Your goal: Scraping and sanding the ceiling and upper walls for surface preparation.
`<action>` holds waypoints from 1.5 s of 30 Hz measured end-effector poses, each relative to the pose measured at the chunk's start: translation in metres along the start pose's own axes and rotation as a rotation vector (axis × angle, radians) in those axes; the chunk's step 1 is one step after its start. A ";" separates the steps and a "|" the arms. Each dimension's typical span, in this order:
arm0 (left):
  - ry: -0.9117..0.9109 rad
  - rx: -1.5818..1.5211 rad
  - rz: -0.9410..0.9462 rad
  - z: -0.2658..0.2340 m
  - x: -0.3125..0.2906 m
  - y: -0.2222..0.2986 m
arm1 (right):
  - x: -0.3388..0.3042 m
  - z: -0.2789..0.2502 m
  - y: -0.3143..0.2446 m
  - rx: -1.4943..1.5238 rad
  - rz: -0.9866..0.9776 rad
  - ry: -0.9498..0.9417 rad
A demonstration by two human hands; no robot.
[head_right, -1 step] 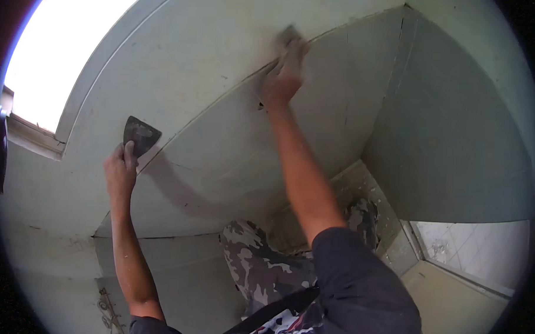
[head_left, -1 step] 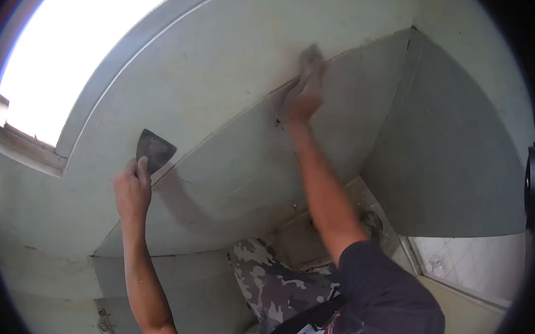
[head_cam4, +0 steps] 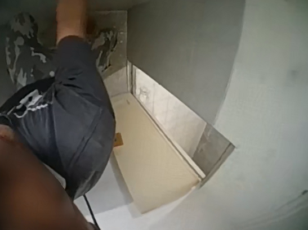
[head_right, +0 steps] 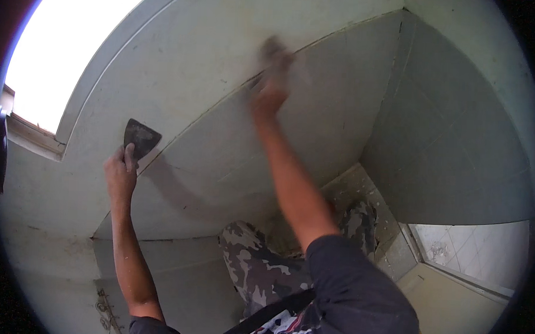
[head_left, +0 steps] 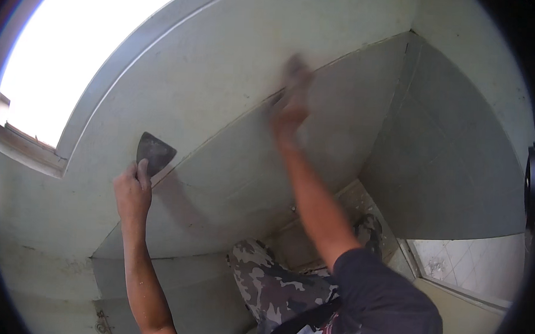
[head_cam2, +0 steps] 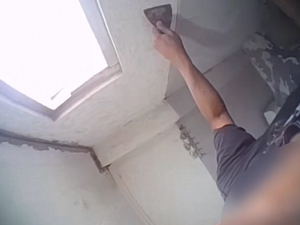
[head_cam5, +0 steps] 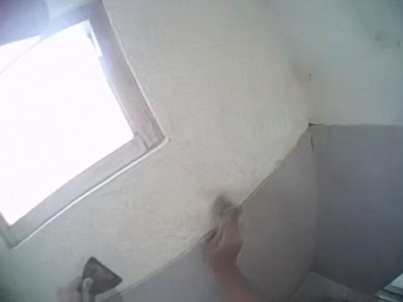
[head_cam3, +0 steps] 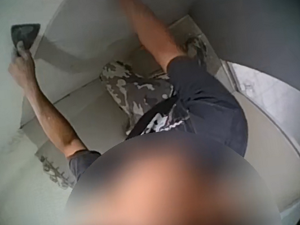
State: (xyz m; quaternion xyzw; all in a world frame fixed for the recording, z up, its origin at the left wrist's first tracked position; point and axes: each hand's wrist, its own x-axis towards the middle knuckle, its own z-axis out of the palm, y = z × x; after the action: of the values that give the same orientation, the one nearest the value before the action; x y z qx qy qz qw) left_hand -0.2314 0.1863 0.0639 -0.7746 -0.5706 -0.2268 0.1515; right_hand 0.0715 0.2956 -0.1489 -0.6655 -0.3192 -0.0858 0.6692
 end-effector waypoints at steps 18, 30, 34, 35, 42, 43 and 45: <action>-0.044 -0.037 -0.160 -0.015 -0.011 -0.015 | -0.098 -0.019 -0.076 0.238 -0.699 -0.278; -0.048 -0.017 -0.183 -0.014 -0.014 -0.010 | -0.120 -0.021 -0.119 0.434 -0.894 -0.615; -0.023 0.030 -0.253 -0.032 -0.029 -0.022 | -0.082 -0.022 -0.105 0.449 -1.025 -0.529; -0.042 0.052 -0.284 -0.035 -0.034 -0.024 | -0.059 -0.028 -0.083 0.164 -0.970 -0.359; -0.002 -0.033 -0.299 -0.024 -0.045 -0.060 | -0.042 -0.015 -0.133 0.443 -0.571 -0.011; -0.004 -0.041 -0.315 -0.025 -0.049 -0.065 | -0.073 -0.010 -0.149 0.504 -0.734 -0.338; -0.006 -0.064 -0.331 -0.028 -0.056 -0.072 | -0.105 -0.007 -0.181 0.508 -1.119 -0.700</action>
State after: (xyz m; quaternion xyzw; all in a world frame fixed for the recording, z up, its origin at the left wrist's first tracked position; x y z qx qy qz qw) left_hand -0.3187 0.1481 0.0567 -0.6749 -0.6835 -0.2645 0.0858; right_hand -0.1054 0.2384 -0.0540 -0.2133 -0.8199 -0.1210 0.5174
